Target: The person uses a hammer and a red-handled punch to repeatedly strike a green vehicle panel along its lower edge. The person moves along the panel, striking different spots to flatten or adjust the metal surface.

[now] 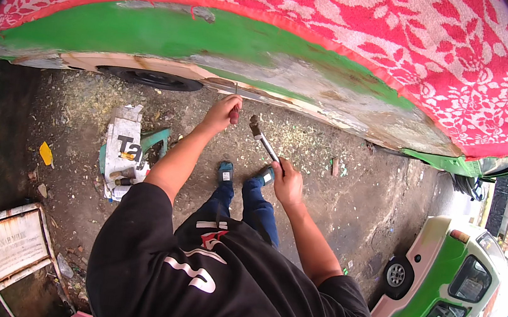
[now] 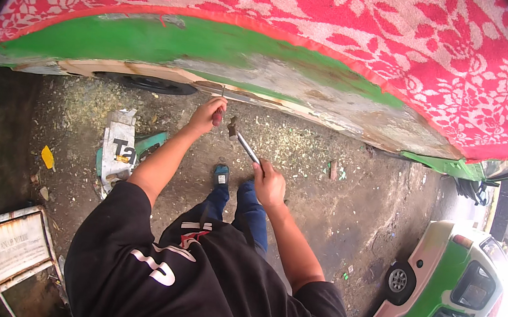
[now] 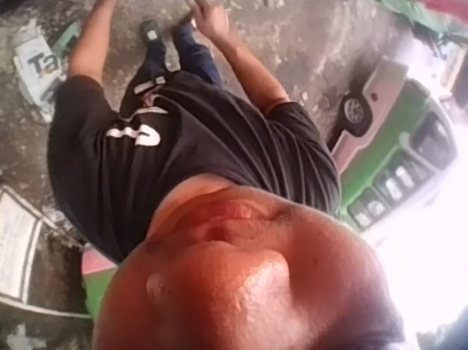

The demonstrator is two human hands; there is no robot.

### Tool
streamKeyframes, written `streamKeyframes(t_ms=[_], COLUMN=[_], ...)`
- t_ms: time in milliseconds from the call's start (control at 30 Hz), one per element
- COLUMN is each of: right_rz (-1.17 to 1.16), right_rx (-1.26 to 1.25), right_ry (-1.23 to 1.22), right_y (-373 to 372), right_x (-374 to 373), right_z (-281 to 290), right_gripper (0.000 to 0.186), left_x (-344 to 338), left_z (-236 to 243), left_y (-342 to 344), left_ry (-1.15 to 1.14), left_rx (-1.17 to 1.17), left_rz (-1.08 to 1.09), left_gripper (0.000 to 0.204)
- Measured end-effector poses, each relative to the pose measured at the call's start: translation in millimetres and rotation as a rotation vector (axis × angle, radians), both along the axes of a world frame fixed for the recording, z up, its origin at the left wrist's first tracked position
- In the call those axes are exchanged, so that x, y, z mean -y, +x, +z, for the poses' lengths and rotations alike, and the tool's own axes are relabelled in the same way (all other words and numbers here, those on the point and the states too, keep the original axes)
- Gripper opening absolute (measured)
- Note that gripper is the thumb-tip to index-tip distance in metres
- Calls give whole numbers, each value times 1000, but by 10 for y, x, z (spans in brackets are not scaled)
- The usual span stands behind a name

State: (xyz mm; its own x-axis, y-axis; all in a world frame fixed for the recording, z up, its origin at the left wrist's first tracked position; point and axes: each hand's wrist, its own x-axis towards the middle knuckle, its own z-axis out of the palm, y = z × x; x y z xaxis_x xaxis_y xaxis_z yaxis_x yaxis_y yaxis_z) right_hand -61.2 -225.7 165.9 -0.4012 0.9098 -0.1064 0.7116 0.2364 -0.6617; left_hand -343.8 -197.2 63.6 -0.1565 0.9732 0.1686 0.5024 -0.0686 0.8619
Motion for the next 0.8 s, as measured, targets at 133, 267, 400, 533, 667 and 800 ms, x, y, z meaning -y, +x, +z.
streamKeyframes(t_ms=[133,267,400,533,667,800], right_rz=[-9,109,78,62,96,58], right_rx=[-117,-288,0,-282,-400,-90], right_ry=[-41,158,114,112,191,134], right_y=[-136,-170,-240,-334,-235,-260], right_x=[84,96,-6,114,132,55], right_z=[216,18,-180,105,137,-155], right_gripper=[24,23,19,20,19,18], left_x=[-106,-183,-276,-234,-176,-269], left_z=[56,79,52,-49,39,-13], left_y=[1,26,47,-71,2,14], left_ry=[-8,23,15,-70,-63,26], left_rx=[100,44,66,209,20,54], left_rz=[7,11,-1,32,24,5], left_gripper=[22,16,14,13,16,18])
